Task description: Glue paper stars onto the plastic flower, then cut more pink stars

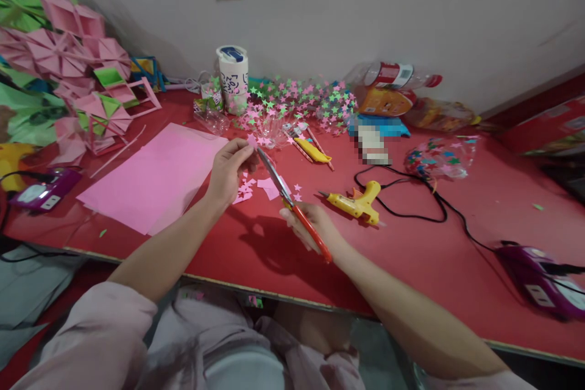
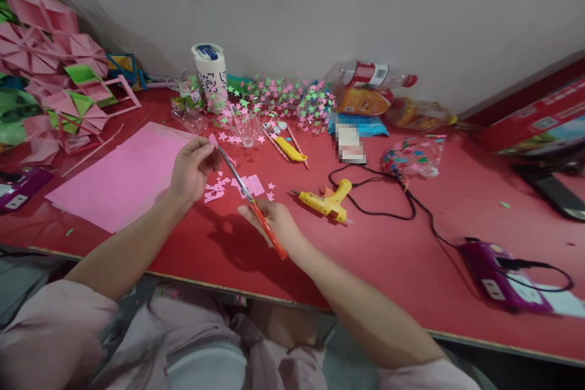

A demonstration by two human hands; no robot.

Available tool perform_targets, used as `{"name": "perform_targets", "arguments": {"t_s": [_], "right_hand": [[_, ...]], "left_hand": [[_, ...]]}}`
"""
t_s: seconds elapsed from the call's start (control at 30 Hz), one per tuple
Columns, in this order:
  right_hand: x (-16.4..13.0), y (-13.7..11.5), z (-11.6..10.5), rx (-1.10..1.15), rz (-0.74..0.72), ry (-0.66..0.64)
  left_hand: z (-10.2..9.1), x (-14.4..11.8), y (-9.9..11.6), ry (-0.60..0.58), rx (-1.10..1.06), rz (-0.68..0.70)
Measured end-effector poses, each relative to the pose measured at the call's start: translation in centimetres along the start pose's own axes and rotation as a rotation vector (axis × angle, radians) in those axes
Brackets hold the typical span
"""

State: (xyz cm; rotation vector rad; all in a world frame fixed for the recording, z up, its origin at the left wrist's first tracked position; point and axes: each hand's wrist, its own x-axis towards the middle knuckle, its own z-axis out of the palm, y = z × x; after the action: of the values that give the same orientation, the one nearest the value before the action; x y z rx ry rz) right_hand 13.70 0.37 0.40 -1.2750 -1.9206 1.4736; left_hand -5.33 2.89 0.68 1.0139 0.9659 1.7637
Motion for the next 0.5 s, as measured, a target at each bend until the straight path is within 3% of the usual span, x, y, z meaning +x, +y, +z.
{"name": "perform_targets", "arguments": {"t_s": [0.5], "right_hand": [[-0.12, 0.1, -0.62, -0.069, -0.025, -0.084]], "left_hand": [[-0.33, 0.08, -0.03, -0.036, 0.128, 0.115]]}}
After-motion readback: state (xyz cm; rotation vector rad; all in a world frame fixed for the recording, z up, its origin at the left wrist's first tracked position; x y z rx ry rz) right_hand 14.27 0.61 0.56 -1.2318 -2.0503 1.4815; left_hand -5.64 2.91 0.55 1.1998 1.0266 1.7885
